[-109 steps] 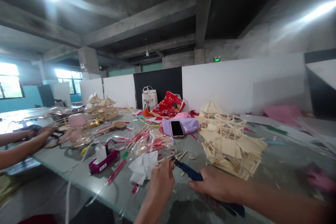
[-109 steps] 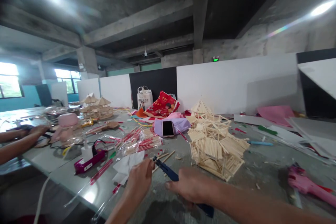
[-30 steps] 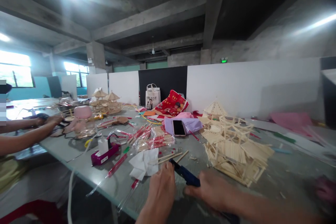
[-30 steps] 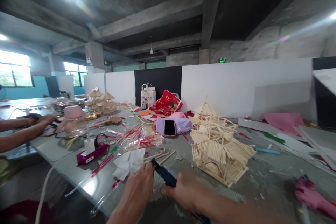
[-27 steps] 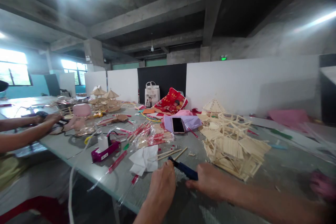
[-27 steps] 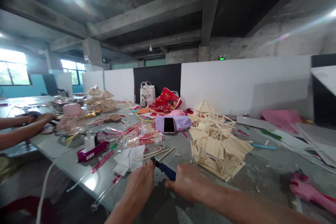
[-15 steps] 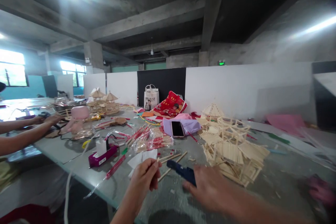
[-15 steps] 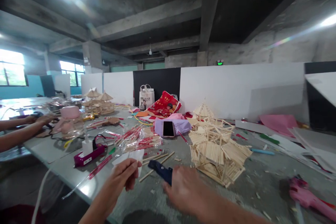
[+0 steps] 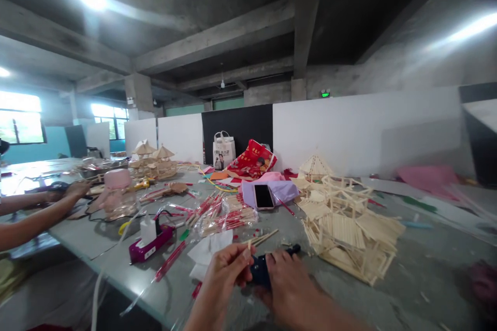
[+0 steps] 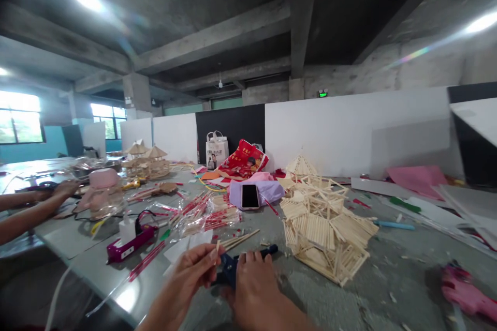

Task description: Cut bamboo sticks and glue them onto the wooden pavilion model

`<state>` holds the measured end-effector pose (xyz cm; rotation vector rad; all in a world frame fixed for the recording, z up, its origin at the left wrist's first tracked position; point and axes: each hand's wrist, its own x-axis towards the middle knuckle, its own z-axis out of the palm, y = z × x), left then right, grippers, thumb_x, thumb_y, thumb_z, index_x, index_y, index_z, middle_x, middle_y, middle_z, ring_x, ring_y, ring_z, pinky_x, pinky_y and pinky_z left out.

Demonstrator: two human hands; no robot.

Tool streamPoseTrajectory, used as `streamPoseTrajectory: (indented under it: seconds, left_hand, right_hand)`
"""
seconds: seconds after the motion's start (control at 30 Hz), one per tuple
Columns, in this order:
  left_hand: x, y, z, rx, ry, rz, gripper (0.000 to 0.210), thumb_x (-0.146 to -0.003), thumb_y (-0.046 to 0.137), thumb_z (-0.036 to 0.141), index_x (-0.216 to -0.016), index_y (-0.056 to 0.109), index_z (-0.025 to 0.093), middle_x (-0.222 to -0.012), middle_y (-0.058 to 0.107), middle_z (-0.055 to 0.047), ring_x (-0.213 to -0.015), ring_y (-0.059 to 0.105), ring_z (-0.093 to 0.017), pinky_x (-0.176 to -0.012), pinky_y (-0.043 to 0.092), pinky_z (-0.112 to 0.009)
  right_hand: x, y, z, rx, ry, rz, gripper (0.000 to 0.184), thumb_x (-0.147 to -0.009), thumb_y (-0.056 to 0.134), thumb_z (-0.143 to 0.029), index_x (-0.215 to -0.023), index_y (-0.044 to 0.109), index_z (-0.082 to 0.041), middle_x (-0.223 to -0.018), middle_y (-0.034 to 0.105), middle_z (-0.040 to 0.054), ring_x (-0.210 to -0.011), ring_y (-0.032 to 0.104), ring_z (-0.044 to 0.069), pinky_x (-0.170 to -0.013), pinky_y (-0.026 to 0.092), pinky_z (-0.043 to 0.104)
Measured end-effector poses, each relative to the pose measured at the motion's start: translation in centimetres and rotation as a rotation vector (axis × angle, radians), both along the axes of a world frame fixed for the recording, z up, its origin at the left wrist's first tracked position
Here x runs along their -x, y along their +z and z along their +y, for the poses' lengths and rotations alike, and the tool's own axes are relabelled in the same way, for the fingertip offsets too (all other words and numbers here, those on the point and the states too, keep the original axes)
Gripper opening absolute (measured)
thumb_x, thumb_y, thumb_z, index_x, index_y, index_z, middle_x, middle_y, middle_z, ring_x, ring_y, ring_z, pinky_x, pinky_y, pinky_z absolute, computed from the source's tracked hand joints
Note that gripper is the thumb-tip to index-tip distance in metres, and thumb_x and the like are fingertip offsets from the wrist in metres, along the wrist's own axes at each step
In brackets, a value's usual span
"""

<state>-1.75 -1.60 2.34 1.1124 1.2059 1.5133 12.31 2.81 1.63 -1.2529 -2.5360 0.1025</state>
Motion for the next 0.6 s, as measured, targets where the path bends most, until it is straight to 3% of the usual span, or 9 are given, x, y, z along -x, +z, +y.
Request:
streamPoseTrajectory:
  seconds: [0.07,0.2,0.33,0.5,0.6]
  left_hand:
    - [-0.5,-0.2,0.4,0.036,-0.058,-0.023,0.040,-0.063,0.068,0.047,-0.082,0.064,0.012,-0.064,0.055,0.001,-0.046,0.047,-0.005,-0.042,0.030,-0.017]
    - [-2.8,0.0,0.6,0.050,-0.173,-0.057,0.037,-0.064,0.069,0.045,-0.078,0.063,0.011,-0.062,0.055,0.001,-0.043,0.045,-0.004,-0.040,0.028,-0.016]
    - [-5.5,0.5,0.5,0.039,-0.281,-0.013,0.037,-0.065,0.067,0.046,-0.077,0.062,0.012,-0.064,0.056,0.000,-0.045,0.047,-0.005,-0.042,0.030,-0.017]
    - [-9.0,0.3,0.5,0.082,-0.346,0.201,0.037,-0.068,0.061,0.050,-0.065,0.057,0.013,-0.047,0.050,0.002,-0.040,0.043,-0.007,-0.041,0.031,-0.019]
    - [-11.6,-0.3,-0.1,0.089,-0.343,0.356,0.027,-0.069,0.060,0.040,-0.062,0.058,0.014,-0.045,0.044,0.004,-0.042,0.042,-0.007,-0.042,0.029,-0.019]
  right_hand:
    - [-1.7,0.9,0.4,-0.021,0.060,0.147,0.027,-0.084,0.050,-0.029,-0.104,0.061,-0.015,-0.103,0.062,0.0115,-0.096,0.055,0.025,-0.084,0.041,0.037]
    - [-5.2,3.7,0.7,-0.060,0.216,0.493,0.019,-0.086,0.047,-0.018,-0.101,0.059,-0.017,-0.093,0.064,0.0045,-0.085,0.058,0.016,-0.076,0.043,0.026]
    - [-7.6,5.5,-0.1,-0.068,0.245,0.407,0.015,-0.085,0.048,-0.013,-0.083,0.062,-0.019,-0.077,0.063,-0.0006,-0.072,0.058,0.013,-0.066,0.042,0.023]
    - [-10.6,4.0,-1.9,-0.244,0.164,0.211,0.018,-0.083,0.043,-0.012,-0.073,0.058,-0.018,-0.070,0.059,0.0014,-0.065,0.056,0.015,-0.060,0.040,0.026]
    - [-13.6,1.7,-2.8,-0.180,0.046,0.225,0.014,-0.076,0.046,-0.012,-0.069,0.056,-0.019,-0.062,0.058,-0.0012,-0.055,0.055,0.012,-0.049,0.037,0.022]
